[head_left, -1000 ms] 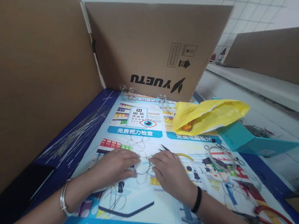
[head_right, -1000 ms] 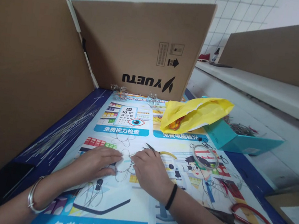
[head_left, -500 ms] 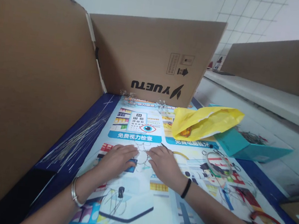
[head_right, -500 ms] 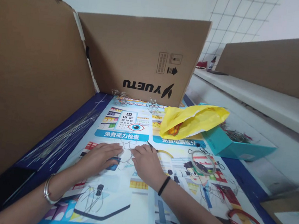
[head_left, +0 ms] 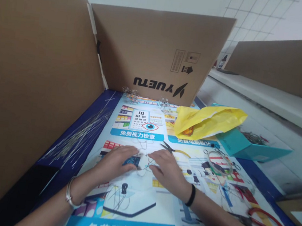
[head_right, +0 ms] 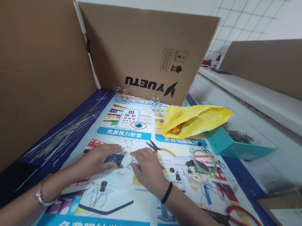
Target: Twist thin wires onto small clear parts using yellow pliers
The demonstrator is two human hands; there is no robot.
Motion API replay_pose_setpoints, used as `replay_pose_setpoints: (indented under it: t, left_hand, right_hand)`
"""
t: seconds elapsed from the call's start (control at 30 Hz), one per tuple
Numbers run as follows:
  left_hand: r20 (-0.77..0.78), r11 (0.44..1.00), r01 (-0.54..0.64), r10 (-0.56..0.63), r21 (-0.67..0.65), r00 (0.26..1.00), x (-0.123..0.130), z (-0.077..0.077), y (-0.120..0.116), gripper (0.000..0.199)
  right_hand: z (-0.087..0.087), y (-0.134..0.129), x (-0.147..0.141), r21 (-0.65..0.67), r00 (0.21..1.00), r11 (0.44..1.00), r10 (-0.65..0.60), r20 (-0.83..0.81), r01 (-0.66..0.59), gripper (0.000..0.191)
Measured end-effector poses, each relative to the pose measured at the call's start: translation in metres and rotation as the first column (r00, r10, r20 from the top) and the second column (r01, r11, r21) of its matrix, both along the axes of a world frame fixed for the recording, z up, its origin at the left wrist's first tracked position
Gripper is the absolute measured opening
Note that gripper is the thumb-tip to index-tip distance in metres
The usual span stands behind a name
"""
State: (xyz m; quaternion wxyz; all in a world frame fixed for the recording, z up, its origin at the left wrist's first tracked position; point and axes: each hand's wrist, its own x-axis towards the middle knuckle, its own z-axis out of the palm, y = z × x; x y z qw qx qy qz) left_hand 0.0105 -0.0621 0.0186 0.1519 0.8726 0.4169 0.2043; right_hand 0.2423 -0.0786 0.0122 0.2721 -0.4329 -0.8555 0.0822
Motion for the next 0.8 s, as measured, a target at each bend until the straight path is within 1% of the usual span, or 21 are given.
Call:
replay_pose_setpoints:
  t: [0.1,0.2,0.3,0.4,0.47,0.53,0.6,0.7,0.8]
  left_hand:
    - [0.026,0.999,-0.026,0.027,-0.025,0.999,-0.001,0.005,0.001,0.045]
    - [0.073,0.998,-0.053,0.055,-0.02,0.996,-0.003,0.012,0.003,0.039]
    - [0.124,0.996,-0.086,0.084,0.016,0.989,-0.004,0.019,0.002,0.027]
    - [0.134,0.996,-0.086,0.083,0.021,0.988,-0.005,0.029,-0.001,0.023]
    - [0.086,0.998,-0.062,0.062,0.0,0.994,-0.004,0.039,-0.004,0.023]
    - [-0.017,0.999,-0.044,0.044,-0.02,0.999,-0.002,0.048,-0.01,0.023]
    - [-0.133,0.998,-0.057,0.051,-0.041,0.99,-0.001,0.056,-0.017,0.025]
    - [-0.257,0.988,-0.133,0.109,-0.077,0.96,-0.004,0.063,-0.031,0.028]
    - [-0.323,0.971,-0.213,0.167,-0.111,0.931,-0.012,0.063,-0.049,0.028]
  right_hand:
    - [0.0,0.003,0.005,0.084,0.985,0.996,0.002,-0.173,0.013,0.022]
    - [0.001,0.004,0.01,0.138,0.954,0.988,-0.021,-0.298,0.065,0.017]
    - [0.001,0.002,0.012,0.152,0.928,0.983,-0.036,-0.372,0.1,0.016]
    - [-0.002,0.0,0.012,0.16,0.923,0.984,-0.013,-0.384,0.08,0.017]
    - [-0.005,-0.002,0.011,0.185,0.932,0.982,0.034,-0.36,0.036,0.018]
    - [-0.007,-0.003,0.01,0.216,0.945,0.976,0.089,-0.314,-0.02,0.019]
    - [-0.008,-0.003,0.009,0.237,0.955,0.969,0.13,-0.265,-0.066,0.018]
    - [-0.009,-0.003,0.009,0.258,0.959,0.961,0.161,-0.232,-0.099,0.018]
    - [-0.009,-0.003,0.01,0.267,0.957,0.952,0.208,-0.204,-0.15,0.018]
